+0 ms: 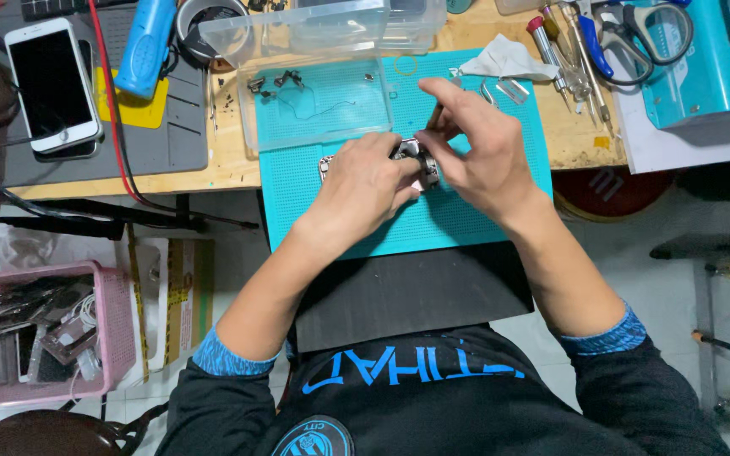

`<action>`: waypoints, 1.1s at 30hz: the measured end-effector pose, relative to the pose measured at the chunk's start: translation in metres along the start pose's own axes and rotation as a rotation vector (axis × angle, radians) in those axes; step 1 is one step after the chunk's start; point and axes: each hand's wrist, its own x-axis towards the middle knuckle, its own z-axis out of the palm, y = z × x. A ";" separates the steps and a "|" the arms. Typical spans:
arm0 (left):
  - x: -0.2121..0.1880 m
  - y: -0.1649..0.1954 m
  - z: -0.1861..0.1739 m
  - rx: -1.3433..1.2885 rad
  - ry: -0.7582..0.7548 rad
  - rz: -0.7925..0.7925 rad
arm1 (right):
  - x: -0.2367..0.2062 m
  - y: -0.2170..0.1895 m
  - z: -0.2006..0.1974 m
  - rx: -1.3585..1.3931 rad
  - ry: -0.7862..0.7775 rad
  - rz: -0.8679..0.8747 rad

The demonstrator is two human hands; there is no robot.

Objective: The person wipes a smartphone with a tissue, places it into a plastic storage case, then works on a pink iPhone on a repair mat: they use a screwdriver to remove screws from the phone's lower end and pry at the device's edge, working on the opened phone body.

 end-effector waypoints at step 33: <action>0.013 -0.021 0.011 -0.126 0.116 -0.070 | -0.008 0.008 0.002 0.065 -0.035 -0.077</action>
